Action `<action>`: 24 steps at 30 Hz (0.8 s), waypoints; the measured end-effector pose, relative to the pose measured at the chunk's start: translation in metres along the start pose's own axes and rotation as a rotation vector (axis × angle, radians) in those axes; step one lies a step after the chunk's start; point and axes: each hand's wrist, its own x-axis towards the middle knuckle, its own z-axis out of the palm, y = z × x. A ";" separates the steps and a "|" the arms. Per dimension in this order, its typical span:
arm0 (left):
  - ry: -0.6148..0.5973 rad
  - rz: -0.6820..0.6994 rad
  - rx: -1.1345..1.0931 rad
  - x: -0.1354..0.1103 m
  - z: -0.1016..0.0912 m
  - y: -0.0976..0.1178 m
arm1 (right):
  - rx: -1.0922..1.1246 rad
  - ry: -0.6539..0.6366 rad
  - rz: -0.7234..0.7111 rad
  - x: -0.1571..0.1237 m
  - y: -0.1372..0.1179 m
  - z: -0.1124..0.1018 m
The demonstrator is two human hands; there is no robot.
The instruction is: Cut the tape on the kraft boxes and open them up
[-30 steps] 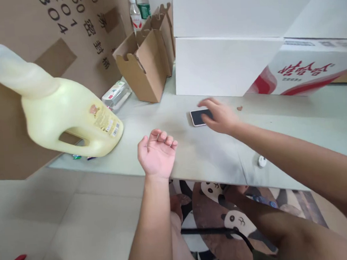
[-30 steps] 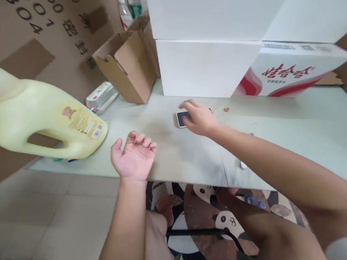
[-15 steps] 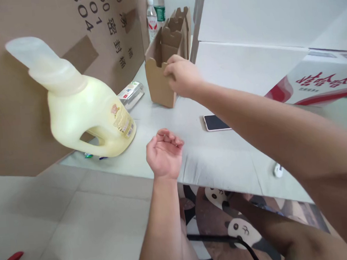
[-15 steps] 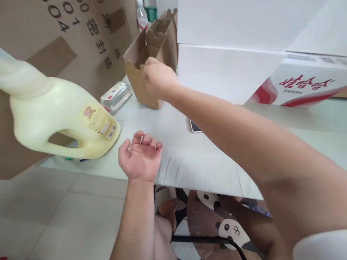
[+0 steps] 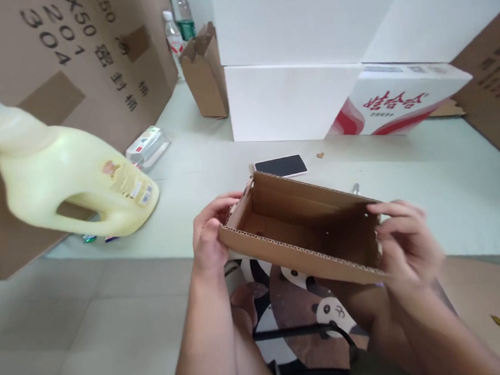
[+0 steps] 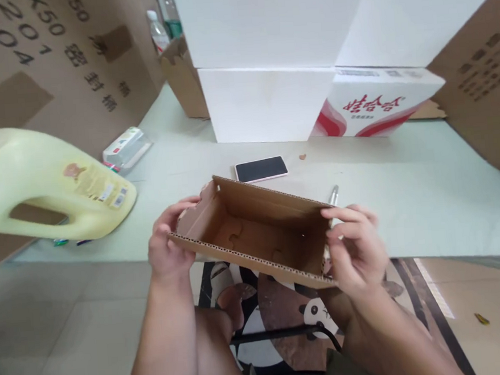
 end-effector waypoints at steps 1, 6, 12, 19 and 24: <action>-0.015 -0.012 0.004 -0.003 0.004 0.000 | 0.014 -0.037 0.014 -0.002 0.006 0.001; -0.013 0.076 0.040 -0.009 0.008 -0.007 | 0.171 -0.214 -0.022 -0.010 0.038 0.004; 0.030 0.156 0.077 -0.013 0.008 -0.011 | 0.241 -0.274 0.037 -0.022 0.045 -0.001; -0.147 0.263 0.226 -0.015 0.005 -0.011 | 0.312 -0.248 0.070 -0.030 0.044 0.003; -0.220 0.229 0.351 -0.012 0.002 -0.012 | 0.398 -0.270 0.166 -0.036 0.047 0.005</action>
